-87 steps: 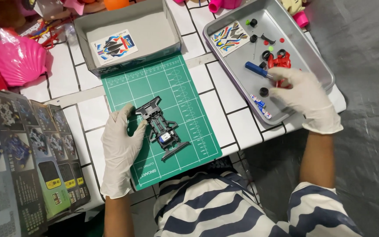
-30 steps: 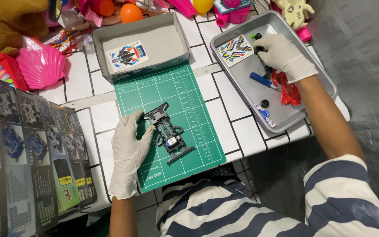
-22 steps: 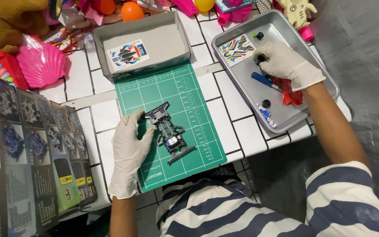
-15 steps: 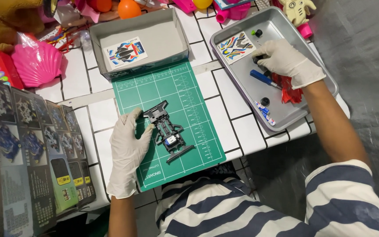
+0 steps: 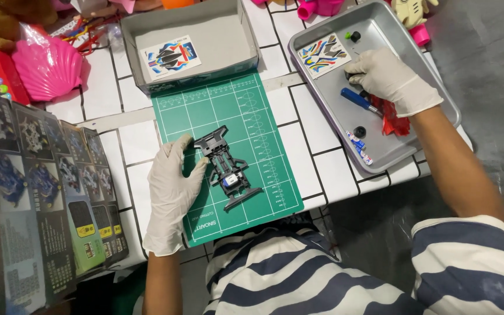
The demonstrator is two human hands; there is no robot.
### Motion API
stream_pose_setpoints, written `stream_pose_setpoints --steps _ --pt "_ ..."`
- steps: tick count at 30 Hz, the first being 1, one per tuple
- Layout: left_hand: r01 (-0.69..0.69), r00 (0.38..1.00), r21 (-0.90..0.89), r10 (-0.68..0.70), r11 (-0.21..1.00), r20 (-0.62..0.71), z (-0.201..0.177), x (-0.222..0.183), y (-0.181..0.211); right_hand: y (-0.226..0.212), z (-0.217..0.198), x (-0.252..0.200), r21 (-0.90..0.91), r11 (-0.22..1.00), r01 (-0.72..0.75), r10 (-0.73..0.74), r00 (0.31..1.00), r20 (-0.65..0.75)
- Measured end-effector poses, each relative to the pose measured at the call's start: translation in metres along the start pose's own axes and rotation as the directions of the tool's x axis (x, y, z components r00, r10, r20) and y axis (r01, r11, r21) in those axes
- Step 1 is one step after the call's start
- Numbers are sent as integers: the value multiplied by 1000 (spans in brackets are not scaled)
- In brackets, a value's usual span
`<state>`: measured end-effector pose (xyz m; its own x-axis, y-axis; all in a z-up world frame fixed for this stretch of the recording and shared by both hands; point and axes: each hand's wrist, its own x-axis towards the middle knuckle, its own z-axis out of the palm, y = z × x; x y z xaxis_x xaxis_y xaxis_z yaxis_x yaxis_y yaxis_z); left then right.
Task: Assembling the internal components of a toy car chassis, including gears and a motor
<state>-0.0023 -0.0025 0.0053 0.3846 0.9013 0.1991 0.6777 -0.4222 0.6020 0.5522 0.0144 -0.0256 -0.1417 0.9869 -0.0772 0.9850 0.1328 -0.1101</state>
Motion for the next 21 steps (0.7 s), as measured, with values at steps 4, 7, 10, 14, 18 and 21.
stream_pose_setpoints --steps 4,7,10,14,18,21 --pt "-12 1000 -16 12 1000 7 1 -1 -3 -23 -16 -2 122 989 -85 82 996 30" --pt "-26 1000 12 26 1000 -9 4 -3 -6 -31 -23 -2 46 996 -82 80 996 47" --pt "-26 1000 12 26 1000 -8 3 -3 -8 -51 -38 -8 193 967 -167 164 986 33" --pt "-39 999 22 40 999 -10 6 -4 -12 -56 -44 -33 152 983 -107 132 978 -164" --pt "-71 997 24 72 997 -19 6 -4 -10 -97 -73 -58 292 957 -8 113 932 -345" --pt "-38 999 18 39 999 -17 5 -3 -9 -139 -85 -81 553 828 -92 286 918 -276"
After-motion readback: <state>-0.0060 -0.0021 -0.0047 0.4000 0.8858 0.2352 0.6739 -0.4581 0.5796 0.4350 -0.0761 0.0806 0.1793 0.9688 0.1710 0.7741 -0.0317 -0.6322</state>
